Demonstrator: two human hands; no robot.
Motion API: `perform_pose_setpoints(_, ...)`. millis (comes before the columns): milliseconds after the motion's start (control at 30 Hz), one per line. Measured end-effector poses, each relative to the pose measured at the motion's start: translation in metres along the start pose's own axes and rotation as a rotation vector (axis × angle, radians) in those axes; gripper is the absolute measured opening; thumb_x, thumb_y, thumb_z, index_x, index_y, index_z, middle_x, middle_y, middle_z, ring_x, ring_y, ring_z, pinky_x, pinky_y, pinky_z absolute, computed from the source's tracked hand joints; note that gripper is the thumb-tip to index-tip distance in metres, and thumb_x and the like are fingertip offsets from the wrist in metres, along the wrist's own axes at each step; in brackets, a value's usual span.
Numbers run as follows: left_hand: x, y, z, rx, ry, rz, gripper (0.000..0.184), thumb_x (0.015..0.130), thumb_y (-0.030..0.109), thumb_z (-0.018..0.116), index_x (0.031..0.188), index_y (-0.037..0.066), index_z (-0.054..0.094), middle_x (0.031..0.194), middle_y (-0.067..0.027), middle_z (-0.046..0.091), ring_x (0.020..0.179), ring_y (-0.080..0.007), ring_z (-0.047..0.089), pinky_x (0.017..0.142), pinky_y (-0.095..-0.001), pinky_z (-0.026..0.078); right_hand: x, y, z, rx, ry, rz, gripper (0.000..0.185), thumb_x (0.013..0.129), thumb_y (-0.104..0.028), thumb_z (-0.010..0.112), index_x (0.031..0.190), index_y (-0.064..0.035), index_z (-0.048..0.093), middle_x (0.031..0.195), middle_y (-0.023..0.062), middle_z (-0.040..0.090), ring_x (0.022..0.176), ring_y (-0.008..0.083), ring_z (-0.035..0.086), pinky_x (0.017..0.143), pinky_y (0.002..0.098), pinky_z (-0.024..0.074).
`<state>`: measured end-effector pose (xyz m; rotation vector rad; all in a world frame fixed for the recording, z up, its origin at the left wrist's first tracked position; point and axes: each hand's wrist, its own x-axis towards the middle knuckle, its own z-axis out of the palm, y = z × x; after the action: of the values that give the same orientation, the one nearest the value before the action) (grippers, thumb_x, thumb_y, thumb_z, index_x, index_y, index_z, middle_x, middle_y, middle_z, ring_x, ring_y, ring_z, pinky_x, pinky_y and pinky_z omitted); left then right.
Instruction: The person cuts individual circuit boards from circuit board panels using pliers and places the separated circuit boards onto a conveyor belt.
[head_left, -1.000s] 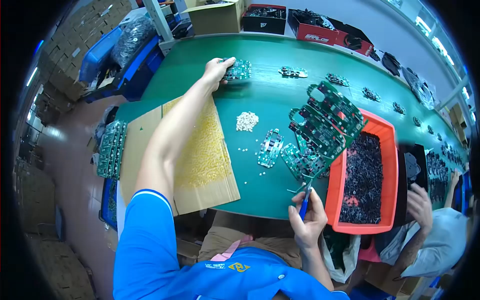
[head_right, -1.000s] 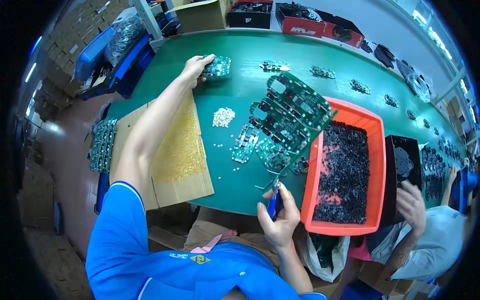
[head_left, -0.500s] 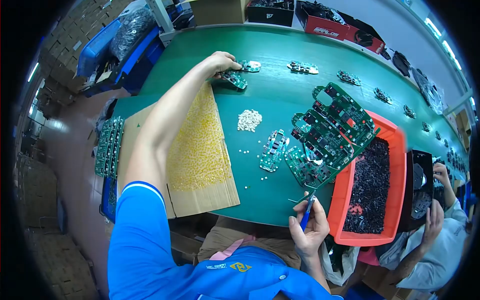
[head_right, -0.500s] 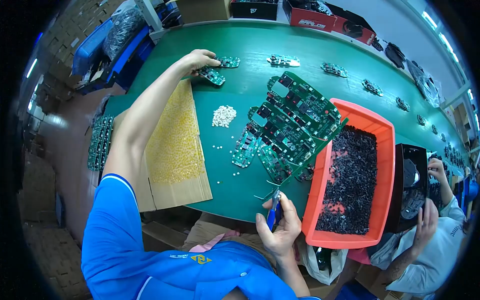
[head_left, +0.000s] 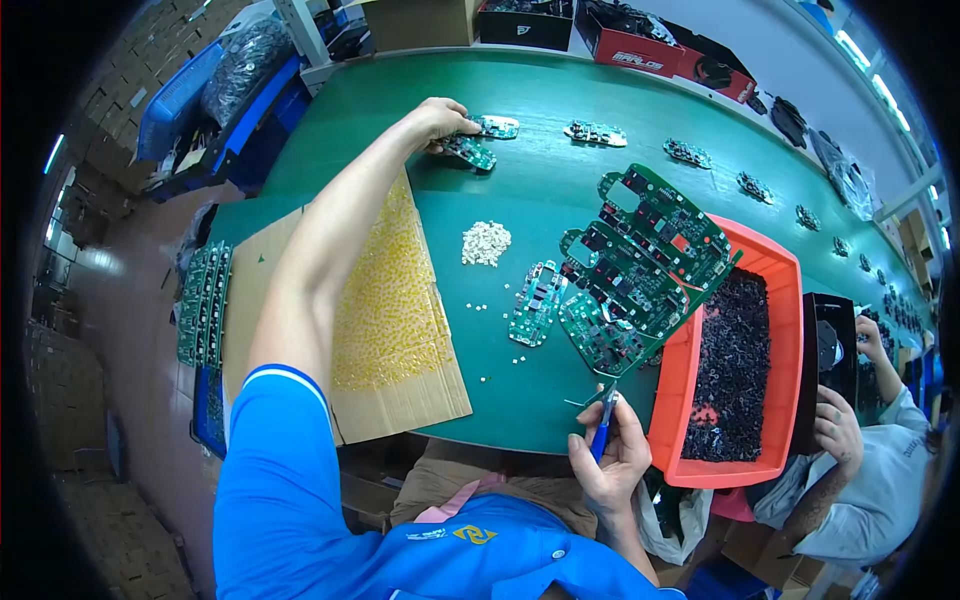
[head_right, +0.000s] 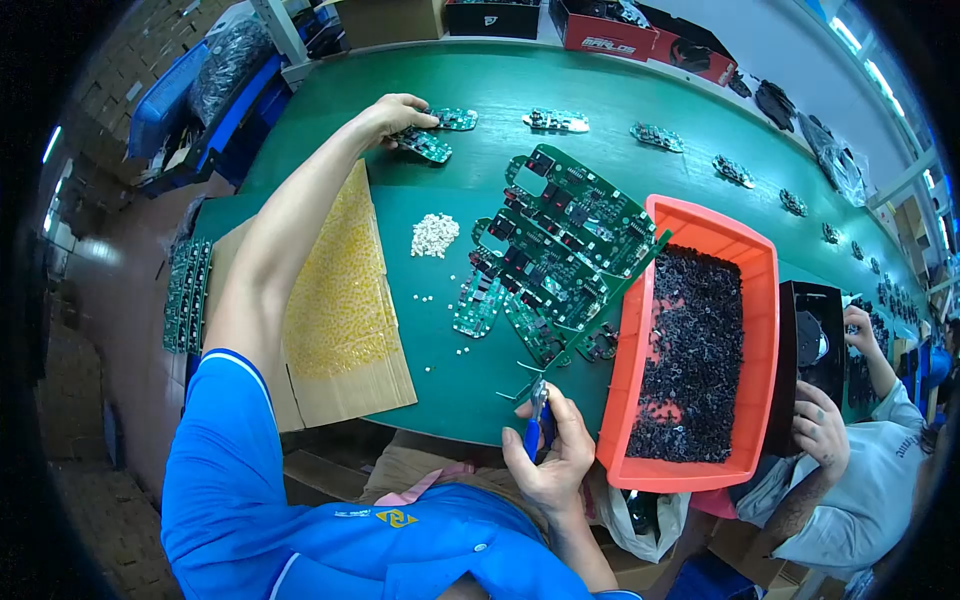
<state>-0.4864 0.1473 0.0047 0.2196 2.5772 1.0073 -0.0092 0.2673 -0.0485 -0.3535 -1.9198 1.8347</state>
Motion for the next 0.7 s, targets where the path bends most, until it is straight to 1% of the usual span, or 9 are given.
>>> perform_pose_setpoints(133, 0.005, 0.0, 0.003, -0.016, 0.016, 0.009, 0.051, 0.086, 0.03, 0.079, 0.13, 0.01, 0.064, 0.098, -0.0068, 0.067, 0.067, -0.0131, 0.057, 0.044, -0.0246, 0.04, -0.002, -0.001, -0.003, -0.037, -0.075, 0.038, 0.069, 0.076, 0.006, 0.069, 0.142, 0.0045, 0.046, 0.111, 0.0161, 0.064, 0.086, 0.0153, 0.059, 0.069, 0.0202, 0.0467)
perform_pose_setpoints(333, 0.01, 0.002, 0.005, -0.041, 0.009, 0.006, 0.052, 0.085, 0.03, 0.08, 0.129, 0.009, 0.064, 0.1, -0.0074, 0.067, 0.069, -0.0139, 0.058, 0.044, -0.025, 0.041, -0.001, 0.001, -0.001, -0.065, -0.076, -0.02, 0.07, 0.076, 0.006, 0.069, 0.142, 0.0044, 0.046, 0.111, 0.0161, 0.064, 0.086, 0.0162, 0.06, 0.07, 0.021, 0.0476)
perform_pose_setpoints(467, 0.012, 0.002, 0.009, -0.065, 0.056, 0.038, 0.046, 0.082, 0.021, 0.082, 0.122, 0.003, 0.066, 0.098, -0.0105, 0.071, 0.062, -0.0154, 0.061, 0.038, -0.0256, 0.043, 0.001, 0.001, 0.006, -0.047, 0.019, -0.045, 0.064, 0.073, 0.002, 0.073, 0.135, 0.001, 0.056, 0.097, 0.0091, 0.065, 0.072, 0.0129, 0.056, 0.063, 0.0212, 0.0444)
perform_pose_setpoints(700, 0.012, 0.003, 0.014, -0.091, 0.093, 0.057, 0.049, 0.081, 0.022, 0.083, 0.123, 0.002, 0.066, 0.101, -0.0112, 0.071, 0.062, -0.0152, 0.062, 0.038, -0.0251, 0.044, 0.0, -0.003, 0.003, -0.087, 0.001, -0.021, 0.065, 0.073, 0.002, 0.073, 0.135, 0.0009, 0.055, 0.098, 0.0099, 0.065, 0.075, 0.0142, 0.058, 0.066, 0.022, 0.0456)
